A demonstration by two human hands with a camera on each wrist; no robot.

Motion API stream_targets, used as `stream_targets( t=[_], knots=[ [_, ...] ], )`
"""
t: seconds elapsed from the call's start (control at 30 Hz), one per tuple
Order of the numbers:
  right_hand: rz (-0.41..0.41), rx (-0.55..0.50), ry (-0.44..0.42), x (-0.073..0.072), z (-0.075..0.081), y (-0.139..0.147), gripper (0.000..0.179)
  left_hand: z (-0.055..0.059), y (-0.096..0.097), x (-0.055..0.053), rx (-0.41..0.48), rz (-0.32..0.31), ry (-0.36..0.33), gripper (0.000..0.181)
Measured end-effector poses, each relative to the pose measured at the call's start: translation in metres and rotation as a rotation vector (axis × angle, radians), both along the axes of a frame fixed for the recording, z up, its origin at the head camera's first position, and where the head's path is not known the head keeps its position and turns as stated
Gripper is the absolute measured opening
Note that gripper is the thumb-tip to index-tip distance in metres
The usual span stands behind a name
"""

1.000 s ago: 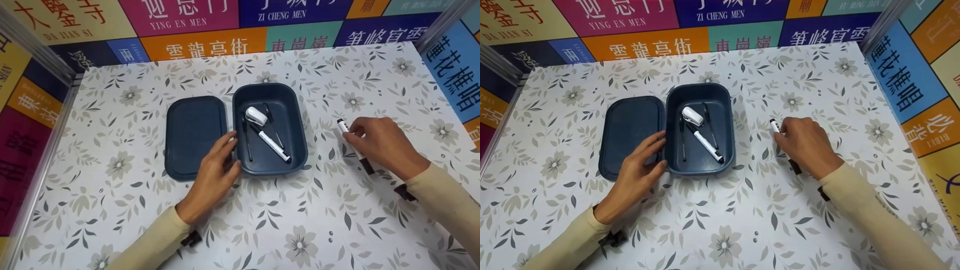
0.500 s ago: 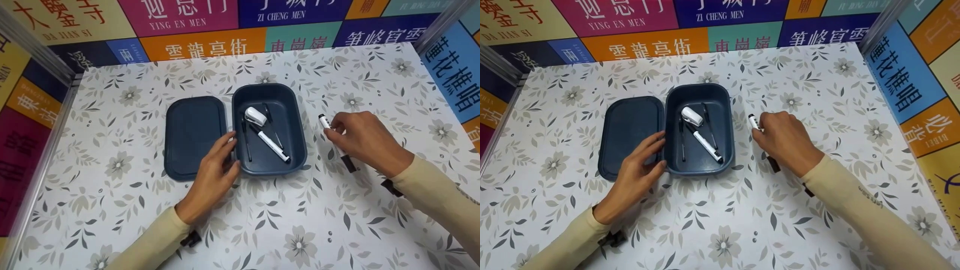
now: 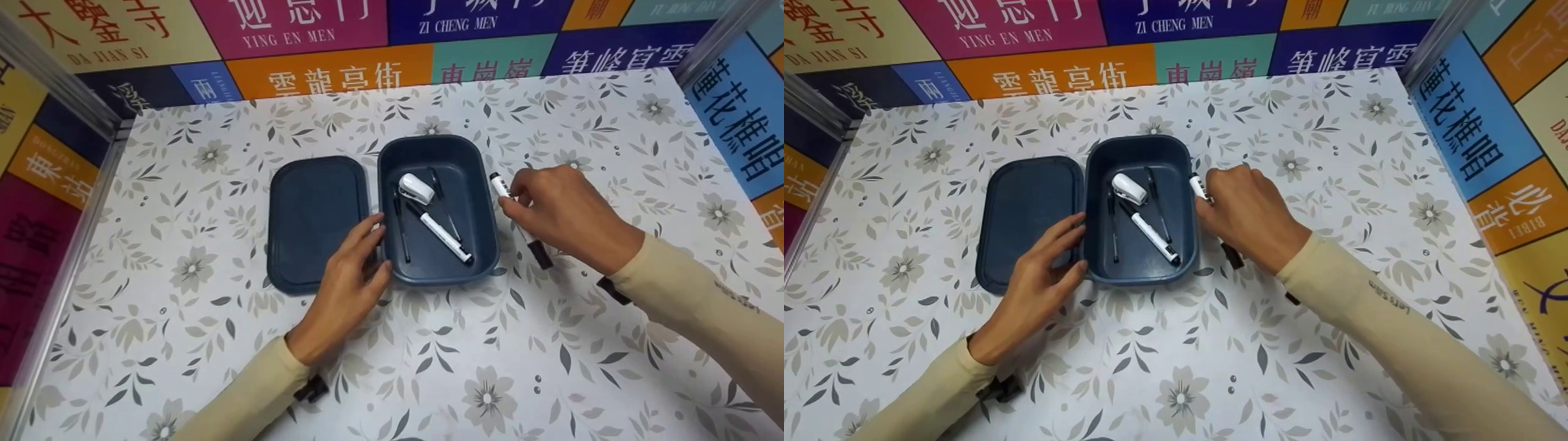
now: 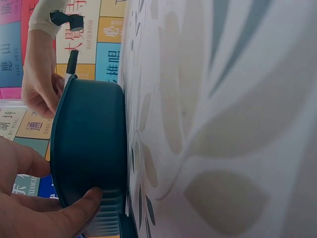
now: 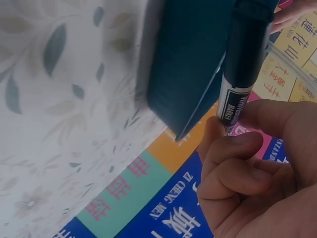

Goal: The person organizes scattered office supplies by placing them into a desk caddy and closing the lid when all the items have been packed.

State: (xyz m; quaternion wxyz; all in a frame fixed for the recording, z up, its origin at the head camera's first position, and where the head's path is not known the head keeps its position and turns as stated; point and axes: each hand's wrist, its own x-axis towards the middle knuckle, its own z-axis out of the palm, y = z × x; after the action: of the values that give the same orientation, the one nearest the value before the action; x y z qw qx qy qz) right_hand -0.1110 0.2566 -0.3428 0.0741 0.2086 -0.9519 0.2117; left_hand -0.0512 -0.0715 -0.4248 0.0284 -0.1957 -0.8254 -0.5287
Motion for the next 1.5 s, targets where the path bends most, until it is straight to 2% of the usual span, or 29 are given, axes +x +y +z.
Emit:
stream_targets(
  t=[0.3,0.6,0.93,1.23,1.5],
  knots=[
    [0.041,-0.006,-0.003,-0.013,0.002,-0.021,0.018,0.0,0.0,-0.001,0.015,-0.008,0.013,0.055],
    [0.02,0.0,-0.06,-0.03,0.001,-0.034,0.029,-0.001,0.0,-0.001,0.011,-0.003,-0.003,0.055],
    [0.01,0.026,-0.071,-0.045,-0.005,-0.042,0.044,-0.002,0.0,-0.001,0.008,0.001,0.001,0.056],
    [-0.024,0.053,-0.093,-0.056,-0.009,-0.051,0.042,-0.001,0.001,-0.001,0.006,0.003,0.025,0.055],
    [-0.041,0.072,-0.13,-0.064,-0.014,-0.055,0.047,0.0,0.0,0.0,0.0,-0.008,-0.011,0.055]
  ],
)
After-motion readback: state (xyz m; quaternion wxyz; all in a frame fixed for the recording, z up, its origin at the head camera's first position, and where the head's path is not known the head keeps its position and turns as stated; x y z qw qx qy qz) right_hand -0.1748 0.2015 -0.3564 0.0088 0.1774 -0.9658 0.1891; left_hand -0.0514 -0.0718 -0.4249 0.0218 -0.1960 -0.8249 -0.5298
